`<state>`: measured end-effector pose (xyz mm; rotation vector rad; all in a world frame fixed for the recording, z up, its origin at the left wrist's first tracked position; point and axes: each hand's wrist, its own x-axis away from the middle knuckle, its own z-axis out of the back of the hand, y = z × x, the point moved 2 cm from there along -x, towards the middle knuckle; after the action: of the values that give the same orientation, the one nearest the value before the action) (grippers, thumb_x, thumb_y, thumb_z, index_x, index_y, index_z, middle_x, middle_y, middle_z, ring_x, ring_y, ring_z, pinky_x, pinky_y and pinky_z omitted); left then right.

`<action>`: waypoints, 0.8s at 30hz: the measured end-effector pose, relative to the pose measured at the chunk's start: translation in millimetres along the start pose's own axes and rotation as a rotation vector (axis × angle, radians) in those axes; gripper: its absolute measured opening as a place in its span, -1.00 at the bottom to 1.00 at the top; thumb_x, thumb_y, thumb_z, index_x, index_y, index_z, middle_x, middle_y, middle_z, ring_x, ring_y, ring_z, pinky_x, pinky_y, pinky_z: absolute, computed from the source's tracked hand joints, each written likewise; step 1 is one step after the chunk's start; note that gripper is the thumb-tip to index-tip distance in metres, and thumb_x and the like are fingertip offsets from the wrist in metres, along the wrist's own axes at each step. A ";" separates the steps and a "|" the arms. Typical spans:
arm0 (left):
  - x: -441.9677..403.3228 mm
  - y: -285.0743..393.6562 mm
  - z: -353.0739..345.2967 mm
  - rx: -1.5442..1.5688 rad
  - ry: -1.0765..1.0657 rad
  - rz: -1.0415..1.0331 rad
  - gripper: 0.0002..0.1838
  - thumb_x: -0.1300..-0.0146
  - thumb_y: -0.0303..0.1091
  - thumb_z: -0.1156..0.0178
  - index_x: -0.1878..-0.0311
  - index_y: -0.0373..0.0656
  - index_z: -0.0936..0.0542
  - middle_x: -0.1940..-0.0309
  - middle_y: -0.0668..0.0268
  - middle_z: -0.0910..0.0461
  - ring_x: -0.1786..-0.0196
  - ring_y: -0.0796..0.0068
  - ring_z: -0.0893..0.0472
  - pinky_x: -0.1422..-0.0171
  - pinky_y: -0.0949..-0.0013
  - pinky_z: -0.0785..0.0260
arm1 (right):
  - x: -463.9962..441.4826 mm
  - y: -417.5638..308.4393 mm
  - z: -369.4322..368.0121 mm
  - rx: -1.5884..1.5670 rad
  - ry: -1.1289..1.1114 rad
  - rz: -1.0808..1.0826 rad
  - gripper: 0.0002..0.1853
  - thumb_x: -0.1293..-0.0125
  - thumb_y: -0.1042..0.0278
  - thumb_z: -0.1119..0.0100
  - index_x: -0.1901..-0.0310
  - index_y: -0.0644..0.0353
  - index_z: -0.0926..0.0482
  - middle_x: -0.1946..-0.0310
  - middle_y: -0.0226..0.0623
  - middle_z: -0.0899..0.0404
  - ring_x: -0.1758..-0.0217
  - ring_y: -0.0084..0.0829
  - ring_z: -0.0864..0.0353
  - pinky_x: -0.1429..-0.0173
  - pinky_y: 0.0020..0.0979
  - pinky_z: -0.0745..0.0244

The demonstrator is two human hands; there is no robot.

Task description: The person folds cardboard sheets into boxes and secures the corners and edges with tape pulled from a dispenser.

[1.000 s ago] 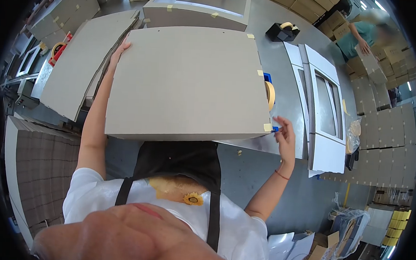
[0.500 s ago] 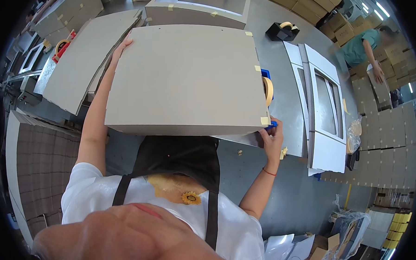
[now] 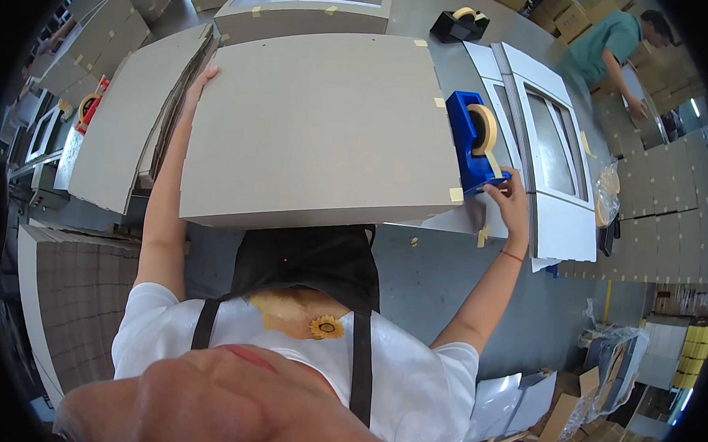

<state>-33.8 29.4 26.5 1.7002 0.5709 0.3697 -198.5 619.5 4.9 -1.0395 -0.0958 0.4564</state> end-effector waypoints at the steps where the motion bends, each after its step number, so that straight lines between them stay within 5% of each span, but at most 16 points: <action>1: -0.9 1.4 -5.4 -0.005 -0.010 0.006 -0.25 -0.20 -0.17 -0.07 -0.43 -0.16 -0.08 -0.30 0.16 -0.22 -0.26 0.44 -0.30 -0.31 0.52 -0.06 | -2.6 -4.3 1.5 -0.012 -0.027 0.042 -0.64 -0.14 0.37 -0.28 0.03 0.18 -0.45 0.44 -0.48 -0.48 0.41 -0.65 -0.36 0.24 -0.61 -0.30; 5: -13.3 -8.3 -8.8 0.070 -0.042 0.054 -0.28 -0.23 -0.21 -0.07 -0.43 -0.14 -0.09 -0.30 0.17 -0.24 -0.24 0.44 -0.32 -0.29 0.52 -0.09 | -7.4 -38.0 12.4 -0.149 -0.046 -0.294 -0.71 -0.26 0.11 -0.15 0.18 0.17 -0.59 0.54 -0.58 -0.37 0.44 -0.70 -0.30 0.40 -0.63 -0.17; 8: -15.3 -11.3 -5.7 0.134 -0.046 0.083 -0.30 -0.25 -0.24 -0.06 -0.43 -0.13 -0.10 -0.30 0.19 -0.23 -0.24 0.44 -0.32 -0.30 0.52 -0.09 | -20.9 -33.0 22.3 -0.117 -0.078 -0.402 -0.71 -0.28 0.10 -0.14 0.23 0.18 -0.59 0.50 -0.57 -0.42 0.49 -0.72 -0.31 0.44 -0.64 -0.21; 15: -20.3 -12.5 -1.1 0.067 -0.059 0.005 -0.31 -0.24 -0.21 -0.08 -0.42 -0.14 -0.13 -0.30 0.20 -0.24 -0.24 0.44 -0.32 -0.29 0.51 -0.11 | -22.0 -58.3 9.2 0.068 -0.009 -0.520 -0.77 -0.31 0.19 -0.11 0.25 0.20 -0.58 0.41 -0.49 -0.53 0.41 -0.70 -0.46 0.38 -0.70 -0.34; 20: -43.5 -32.2 15.8 0.060 -0.105 -0.013 -0.25 -0.21 -0.17 -0.12 -0.42 -0.17 -0.11 -0.30 0.20 -0.23 -0.26 0.43 -0.31 -0.29 0.51 -0.10 | -30.0 -34.8 8.0 -0.114 -0.084 -0.510 -0.85 -0.29 0.26 -0.13 0.27 0.15 -0.54 0.40 -0.46 -0.51 0.41 -0.68 -0.48 0.20 -0.63 -0.51; 24: -76.1 -63.4 37.0 0.024 -0.057 -0.136 -0.38 -0.24 -0.15 -0.08 -0.33 -0.22 -0.29 -0.23 0.20 -0.34 -0.23 0.44 -0.36 -0.31 0.49 -0.11 | -30.6 -19.5 9.0 -0.270 -0.047 -0.460 -0.86 -0.27 0.25 -0.16 0.28 0.12 -0.55 0.34 -0.41 -0.54 0.36 -0.58 -0.55 0.20 -0.58 -0.55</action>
<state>-87.6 -34.9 -38.0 1.6787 0.6469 0.2178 -222.5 606.1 30.2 -1.2288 -0.4388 0.0477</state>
